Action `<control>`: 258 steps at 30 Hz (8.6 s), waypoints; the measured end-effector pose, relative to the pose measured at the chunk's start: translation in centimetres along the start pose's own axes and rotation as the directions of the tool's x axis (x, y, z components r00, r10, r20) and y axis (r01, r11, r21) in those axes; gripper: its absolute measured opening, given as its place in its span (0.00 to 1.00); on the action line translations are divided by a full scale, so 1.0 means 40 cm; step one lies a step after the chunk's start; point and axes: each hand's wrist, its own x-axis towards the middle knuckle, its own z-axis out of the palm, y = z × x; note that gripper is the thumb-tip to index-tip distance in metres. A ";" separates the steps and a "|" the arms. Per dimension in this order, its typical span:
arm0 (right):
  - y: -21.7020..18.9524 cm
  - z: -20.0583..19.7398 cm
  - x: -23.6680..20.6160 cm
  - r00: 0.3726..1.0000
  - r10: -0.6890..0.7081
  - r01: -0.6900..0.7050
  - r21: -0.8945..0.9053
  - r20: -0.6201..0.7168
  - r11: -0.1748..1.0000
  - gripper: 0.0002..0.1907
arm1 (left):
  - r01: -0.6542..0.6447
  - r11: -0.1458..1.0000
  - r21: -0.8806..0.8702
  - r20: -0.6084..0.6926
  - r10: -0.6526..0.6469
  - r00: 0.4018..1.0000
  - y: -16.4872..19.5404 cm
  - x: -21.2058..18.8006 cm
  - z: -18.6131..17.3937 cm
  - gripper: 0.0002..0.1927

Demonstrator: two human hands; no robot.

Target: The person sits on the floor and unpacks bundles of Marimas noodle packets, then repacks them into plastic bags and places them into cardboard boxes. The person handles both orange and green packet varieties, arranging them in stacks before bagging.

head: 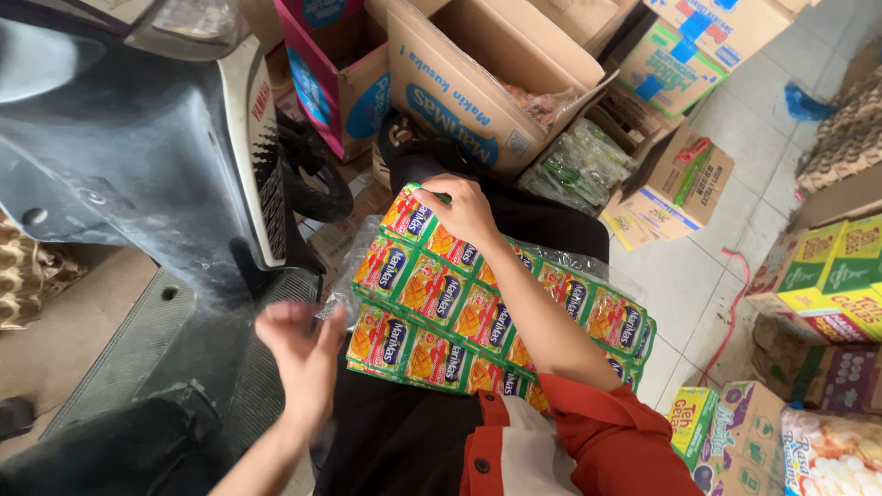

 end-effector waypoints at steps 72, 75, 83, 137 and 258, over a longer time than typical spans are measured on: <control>-0.469 -0.652 -0.172 0.749 -0.122 0.515 0.456 -0.651 0.726 0.16 | -0.316 0.931 -0.181 0.736 0.341 0.584 0.530 -0.075 0.427 0.13; -0.447 -0.624 -0.202 0.846 -0.119 0.442 0.559 -0.520 0.701 0.28 | -0.273 0.944 -0.185 0.732 0.317 0.603 0.494 -0.079 0.427 0.12; -0.349 -0.545 -0.250 0.962 0.204 0.016 0.782 -0.182 0.623 0.39 | -0.157 0.986 -0.059 0.776 0.144 0.614 0.434 -0.055 0.439 0.10; -0.180 -0.289 -0.443 0.891 0.425 -0.162 0.762 -0.160 0.627 0.19 | 0.010 0.999 0.045 0.733 -0.040 0.679 0.231 -0.055 0.351 0.14; -0.513 -0.166 -0.456 0.994 -0.096 0.096 0.000 -0.053 0.995 0.43 | -0.521 0.819 0.241 0.683 0.239 0.691 0.475 -0.130 0.279 0.75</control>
